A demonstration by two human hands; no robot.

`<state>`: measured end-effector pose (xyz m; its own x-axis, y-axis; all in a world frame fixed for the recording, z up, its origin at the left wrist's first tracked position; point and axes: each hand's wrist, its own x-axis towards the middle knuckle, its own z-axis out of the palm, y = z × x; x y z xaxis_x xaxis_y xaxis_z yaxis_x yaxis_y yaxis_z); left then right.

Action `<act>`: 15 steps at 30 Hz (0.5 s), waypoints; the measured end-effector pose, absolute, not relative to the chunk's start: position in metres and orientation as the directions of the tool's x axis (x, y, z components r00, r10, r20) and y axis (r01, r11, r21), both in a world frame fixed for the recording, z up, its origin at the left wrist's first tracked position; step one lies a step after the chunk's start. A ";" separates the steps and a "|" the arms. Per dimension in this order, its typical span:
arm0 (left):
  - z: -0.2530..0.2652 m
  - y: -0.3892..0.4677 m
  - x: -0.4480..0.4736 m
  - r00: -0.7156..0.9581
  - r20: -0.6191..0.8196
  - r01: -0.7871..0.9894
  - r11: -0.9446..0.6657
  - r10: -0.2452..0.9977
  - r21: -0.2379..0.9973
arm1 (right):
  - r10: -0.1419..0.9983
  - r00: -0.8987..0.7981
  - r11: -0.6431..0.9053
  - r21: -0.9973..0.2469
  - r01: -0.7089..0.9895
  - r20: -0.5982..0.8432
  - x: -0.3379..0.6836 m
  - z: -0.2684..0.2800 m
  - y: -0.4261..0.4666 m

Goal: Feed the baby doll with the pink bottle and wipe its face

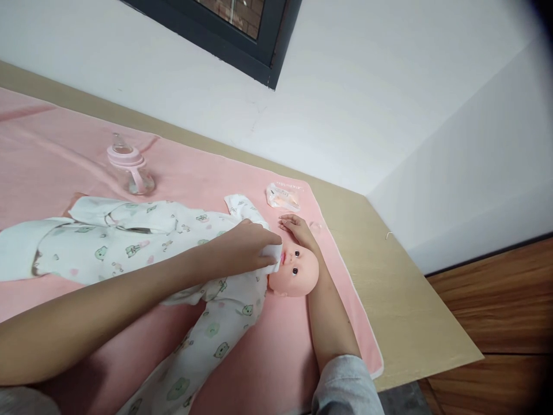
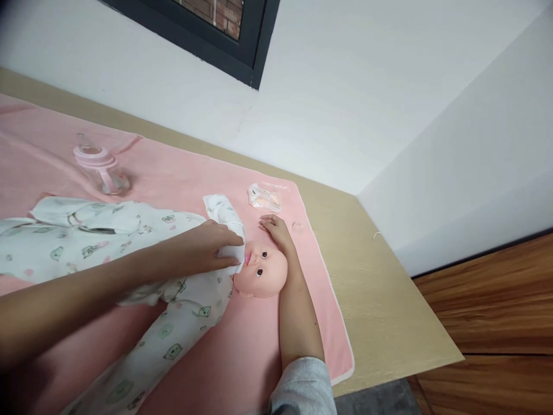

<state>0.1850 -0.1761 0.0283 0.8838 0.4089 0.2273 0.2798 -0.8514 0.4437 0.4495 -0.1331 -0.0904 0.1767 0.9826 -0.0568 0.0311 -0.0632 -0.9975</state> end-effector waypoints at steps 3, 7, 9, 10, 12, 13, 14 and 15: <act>0.025 -0.173 0.185 0.875 0.252 0.288 -0.863 0.413 0.415 | 0.981 0.183 -0.072 -0.997 0.030 -0.066 0.450 -0.091 -0.132; 0.020 -0.168 0.186 0.875 0.261 0.293 -0.875 0.408 0.386 | 0.979 0.191 -0.072 -0.997 0.024 -0.066 0.451 -0.091 -0.131; 0.019 -0.168 0.186 0.876 0.260 0.297 -0.879 0.407 0.374 | 0.978 0.199 -0.072 -0.997 0.024 -0.066 0.451 -0.091 -0.132; 0.020 -0.168 0.187 0.876 0.257 0.302 -0.879 0.409 0.369 | 0.977 0.201 -0.071 -0.997 0.027 -0.064 0.450 -0.091 -0.132; 0.020 -0.168 0.187 0.873 0.248 0.316 -0.874 0.420 0.369 | 0.977 0.205 -0.068 -0.997 0.035 -0.060 0.450 -0.090 -0.133; 0.021 -0.168 0.187 0.869 0.248 0.323 -0.870 0.429 0.373 | 0.977 0.205 -0.066 -0.997 0.037 -0.057 0.450 -0.090 -0.133; 0.021 -0.168 0.188 0.865 0.249 0.327 -0.866 0.435 0.378 | 0.978 0.204 -0.063 -0.997 0.038 -0.054 0.450 -0.090 -0.133; 0.022 -0.168 0.188 0.862 0.250 0.331 -0.863 0.441 0.381 | 0.978 0.204 -0.062 -0.997 0.036 -0.053 0.450 -0.090 -0.133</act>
<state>0.1880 -0.1681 0.0217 0.8621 0.4410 0.2495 0.3312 -0.8631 0.3811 0.4496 -0.1329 -0.0903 0.2036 0.9776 -0.0534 0.0356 -0.0619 -0.9974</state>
